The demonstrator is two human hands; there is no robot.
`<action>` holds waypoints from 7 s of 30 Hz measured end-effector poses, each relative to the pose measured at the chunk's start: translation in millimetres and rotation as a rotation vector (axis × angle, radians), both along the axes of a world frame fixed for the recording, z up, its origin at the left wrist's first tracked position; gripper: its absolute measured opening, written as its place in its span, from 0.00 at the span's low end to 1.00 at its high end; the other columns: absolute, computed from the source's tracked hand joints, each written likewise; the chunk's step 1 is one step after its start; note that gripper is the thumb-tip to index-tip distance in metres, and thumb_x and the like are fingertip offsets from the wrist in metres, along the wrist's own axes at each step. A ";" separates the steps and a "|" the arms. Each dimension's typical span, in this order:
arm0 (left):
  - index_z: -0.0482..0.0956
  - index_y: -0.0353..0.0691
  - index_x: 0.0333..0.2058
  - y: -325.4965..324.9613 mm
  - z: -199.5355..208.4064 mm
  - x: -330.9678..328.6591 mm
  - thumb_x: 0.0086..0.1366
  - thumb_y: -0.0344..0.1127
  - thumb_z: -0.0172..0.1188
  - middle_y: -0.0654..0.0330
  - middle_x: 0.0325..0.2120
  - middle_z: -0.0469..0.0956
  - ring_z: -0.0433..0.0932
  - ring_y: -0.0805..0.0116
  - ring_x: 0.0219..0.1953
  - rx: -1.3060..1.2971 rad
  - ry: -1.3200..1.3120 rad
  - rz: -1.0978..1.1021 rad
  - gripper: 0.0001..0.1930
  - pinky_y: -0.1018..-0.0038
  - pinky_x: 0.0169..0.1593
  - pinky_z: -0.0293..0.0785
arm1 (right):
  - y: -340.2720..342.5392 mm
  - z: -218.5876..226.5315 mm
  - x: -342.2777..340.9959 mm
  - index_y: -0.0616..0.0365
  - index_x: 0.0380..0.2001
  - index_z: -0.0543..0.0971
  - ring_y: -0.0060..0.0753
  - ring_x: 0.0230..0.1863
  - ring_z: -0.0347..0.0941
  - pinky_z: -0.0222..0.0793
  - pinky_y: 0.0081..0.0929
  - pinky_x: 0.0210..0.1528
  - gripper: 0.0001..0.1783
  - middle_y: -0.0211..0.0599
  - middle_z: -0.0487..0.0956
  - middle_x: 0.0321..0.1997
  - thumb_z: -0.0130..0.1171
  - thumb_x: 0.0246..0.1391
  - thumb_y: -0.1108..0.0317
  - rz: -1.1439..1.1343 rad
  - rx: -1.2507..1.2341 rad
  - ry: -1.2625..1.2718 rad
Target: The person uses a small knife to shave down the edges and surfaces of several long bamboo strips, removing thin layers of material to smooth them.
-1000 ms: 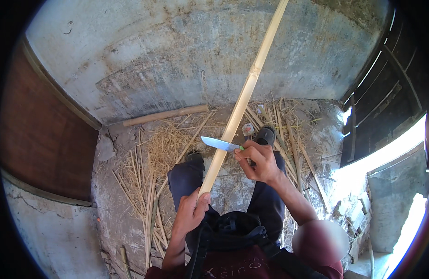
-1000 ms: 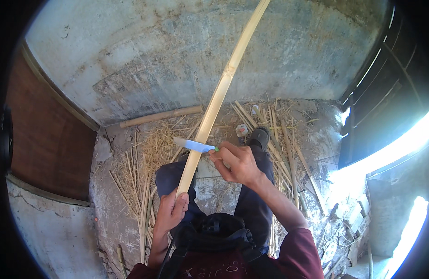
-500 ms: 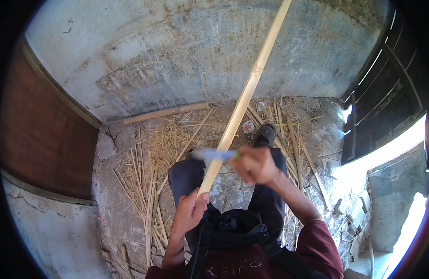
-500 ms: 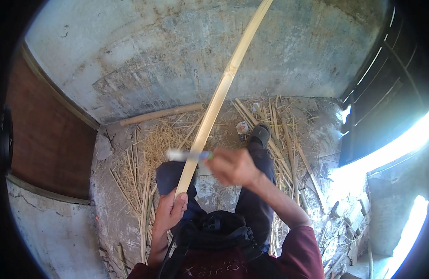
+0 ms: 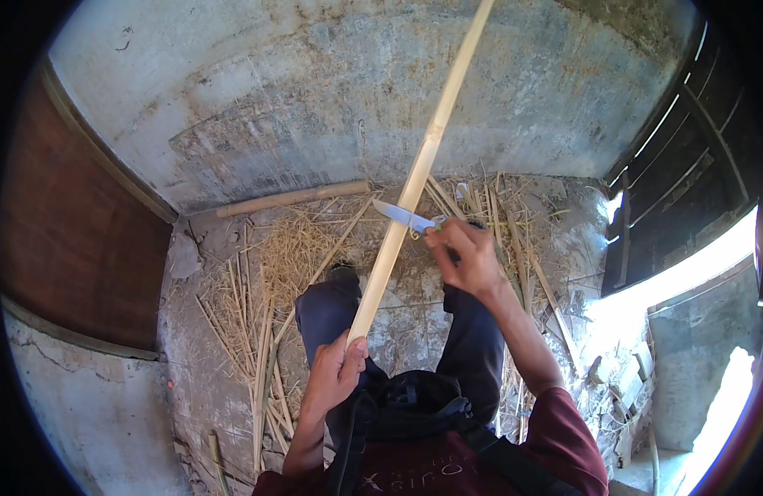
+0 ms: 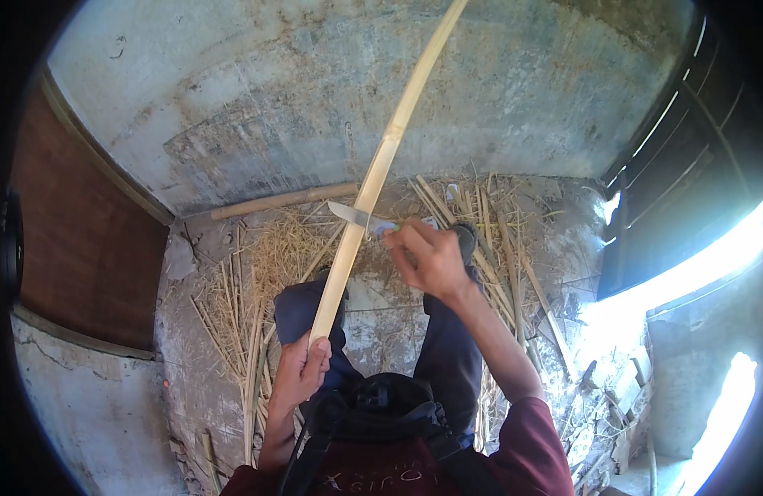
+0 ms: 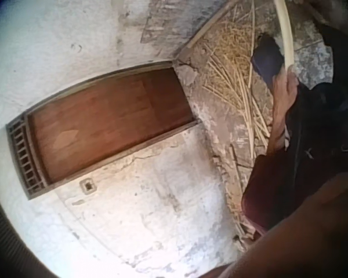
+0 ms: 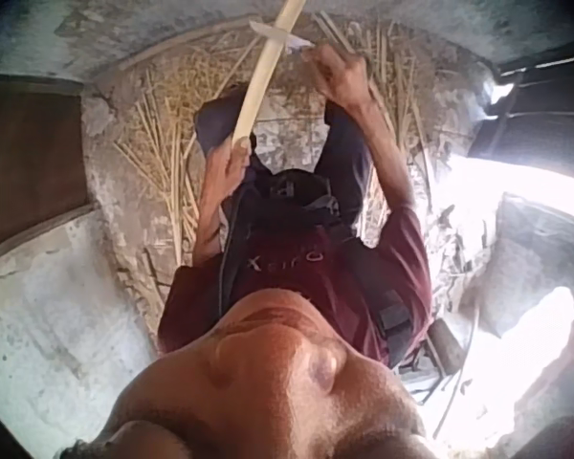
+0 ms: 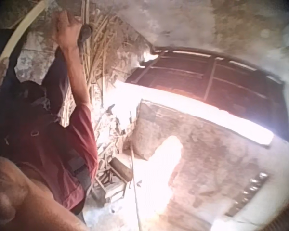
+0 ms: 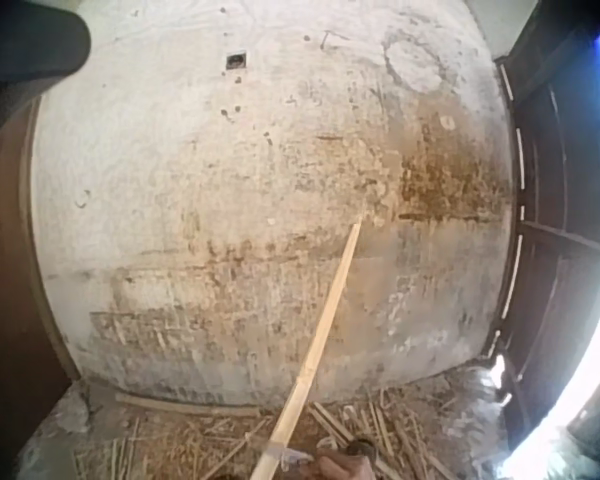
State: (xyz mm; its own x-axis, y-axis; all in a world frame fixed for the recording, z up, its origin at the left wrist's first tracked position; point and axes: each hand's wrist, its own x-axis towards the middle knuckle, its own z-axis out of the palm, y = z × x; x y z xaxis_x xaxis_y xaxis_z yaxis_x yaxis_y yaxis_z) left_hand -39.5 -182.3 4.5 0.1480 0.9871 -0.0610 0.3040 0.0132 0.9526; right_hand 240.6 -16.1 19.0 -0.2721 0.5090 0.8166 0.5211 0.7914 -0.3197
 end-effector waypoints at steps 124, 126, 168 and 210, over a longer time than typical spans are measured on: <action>0.75 0.26 0.46 22.3 82.0 52.0 0.73 0.36 0.64 0.46 0.17 0.77 0.83 0.50 0.19 0.247 0.214 0.012 0.16 0.62 0.24 0.74 | -47.5 8.4 -34.4 0.60 0.34 0.79 0.52 0.27 0.79 0.73 0.43 0.28 0.14 0.41 0.77 0.30 0.63 0.39 0.78 -0.012 -0.229 -0.013; 0.75 0.26 0.45 22.8 83.1 52.6 0.73 0.36 0.63 0.46 0.17 0.77 0.83 0.49 0.19 0.235 0.208 0.014 0.15 0.62 0.24 0.74 | -46.4 9.2 -36.0 0.60 0.34 0.79 0.54 0.27 0.79 0.74 0.44 0.28 0.14 0.43 0.78 0.31 0.63 0.39 0.79 -0.016 -0.236 0.010; 0.80 0.32 0.40 18.5 61.8 13.9 0.70 0.33 0.67 0.49 0.20 0.79 0.84 0.57 0.20 0.219 0.257 0.101 0.09 0.67 0.26 0.73 | 6.2 -1.7 -40.7 0.60 0.41 0.82 0.43 0.26 0.78 0.71 0.39 0.29 0.14 0.42 0.81 0.29 0.56 0.51 0.80 0.147 -0.307 0.321; 0.76 0.34 0.40 41.9 36.8 7.8 0.80 0.42 0.58 0.57 0.17 0.67 0.65 0.68 0.19 0.248 -0.068 -0.134 0.15 0.66 0.27 0.60 | -38.1 23.2 7.4 0.55 0.58 0.57 0.17 0.29 0.59 0.56 0.18 0.32 0.25 0.31 0.71 0.32 0.54 0.71 0.54 0.259 -0.558 0.766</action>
